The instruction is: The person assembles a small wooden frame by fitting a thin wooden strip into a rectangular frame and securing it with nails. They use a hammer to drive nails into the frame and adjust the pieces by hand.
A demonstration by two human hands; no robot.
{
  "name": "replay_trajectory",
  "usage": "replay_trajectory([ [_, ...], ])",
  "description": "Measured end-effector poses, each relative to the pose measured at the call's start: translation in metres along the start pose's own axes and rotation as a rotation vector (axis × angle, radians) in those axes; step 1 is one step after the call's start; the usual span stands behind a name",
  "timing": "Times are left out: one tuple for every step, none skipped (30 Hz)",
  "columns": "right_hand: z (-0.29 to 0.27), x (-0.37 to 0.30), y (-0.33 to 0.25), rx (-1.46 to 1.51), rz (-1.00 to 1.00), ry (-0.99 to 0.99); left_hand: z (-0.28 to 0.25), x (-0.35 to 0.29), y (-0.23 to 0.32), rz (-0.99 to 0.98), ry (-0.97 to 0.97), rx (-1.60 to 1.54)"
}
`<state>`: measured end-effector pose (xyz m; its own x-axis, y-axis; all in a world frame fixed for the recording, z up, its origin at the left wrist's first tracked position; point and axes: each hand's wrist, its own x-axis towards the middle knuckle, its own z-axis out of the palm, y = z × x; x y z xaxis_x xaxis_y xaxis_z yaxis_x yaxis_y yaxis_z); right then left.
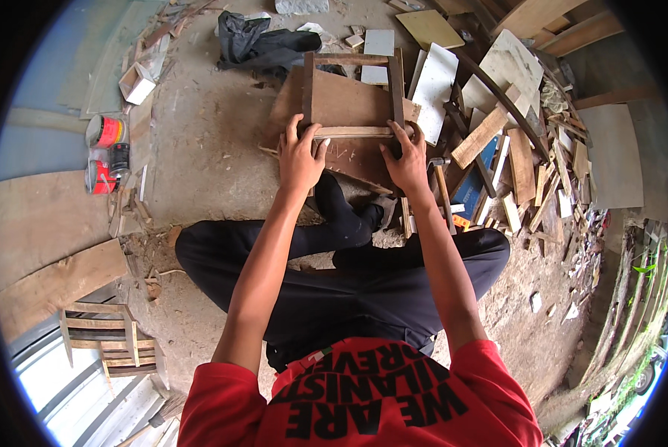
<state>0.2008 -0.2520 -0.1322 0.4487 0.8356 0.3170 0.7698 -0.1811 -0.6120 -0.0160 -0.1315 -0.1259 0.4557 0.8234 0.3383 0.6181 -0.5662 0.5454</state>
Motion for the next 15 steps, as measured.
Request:
replay_trajectory([
  [0.0, 0.0, 0.0, 0.001, -0.001, -0.007, 0.0, 0.0, 0.001, 0.0, 0.001, -0.006],
  [0.001, 0.001, 0.001, -0.003, -0.008, 0.007, -0.001, 0.001, 0.001, 0.001, 0.002, -0.012],
  [0.002, 0.001, 0.001, -0.006, -0.015, 0.02, 0.0, 0.001, 0.001, -0.002, -0.004, -0.018],
  [0.003, 0.003, 0.0, -0.01, -0.023, 0.034, 0.001, 0.002, 0.001, -0.003, -0.009, -0.025],
  [0.003, 0.003, 0.0, -0.017, -0.022, 0.036, 0.002, 0.002, 0.0, -0.004, -0.014, -0.032],
  [0.003, 0.004, 0.0, -0.024, -0.02, 0.037, 0.002, 0.002, 0.0, 0.007, -0.008, -0.017],
  [0.002, 0.005, -0.002, -0.03, -0.021, 0.04, 0.003, 0.003, -0.001, 0.02, 0.002, -0.002],
  [0.001, 0.006, -0.004, -0.038, -0.017, 0.018, 0.003, 0.003, -0.001, 0.032, 0.011, 0.012],
  [0.0, 0.006, -0.006, -0.046, -0.013, -0.005, 0.003, 0.002, 0.0, 0.022, 0.003, 0.016],
  [-0.001, 0.007, -0.007, -0.054, -0.01, -0.024, 0.003, 0.003, 0.001, 0.014, -0.003, 0.019],
  [-0.001, 0.008, -0.008, -0.08, -0.003, -0.047, 0.003, 0.004, 0.003, 0.006, -0.009, 0.022],
  [-0.001, 0.009, -0.008, -0.107, 0.004, -0.07, 0.002, 0.005, 0.003, 0.016, -0.011, 0.028],
  [-0.001, 0.01, -0.008, -0.134, 0.01, -0.093, 0.0, 0.005, 0.002, 0.025, -0.014, 0.034],
  [0.0, 0.01, -0.006, -0.146, -0.001, -0.089, -0.001, 0.005, 0.001, 0.035, -0.016, 0.041],
  [0.003, 0.011, -0.003, -0.158, -0.012, -0.085, 0.0, 0.005, 0.003, 0.027, -0.02, 0.054],
])
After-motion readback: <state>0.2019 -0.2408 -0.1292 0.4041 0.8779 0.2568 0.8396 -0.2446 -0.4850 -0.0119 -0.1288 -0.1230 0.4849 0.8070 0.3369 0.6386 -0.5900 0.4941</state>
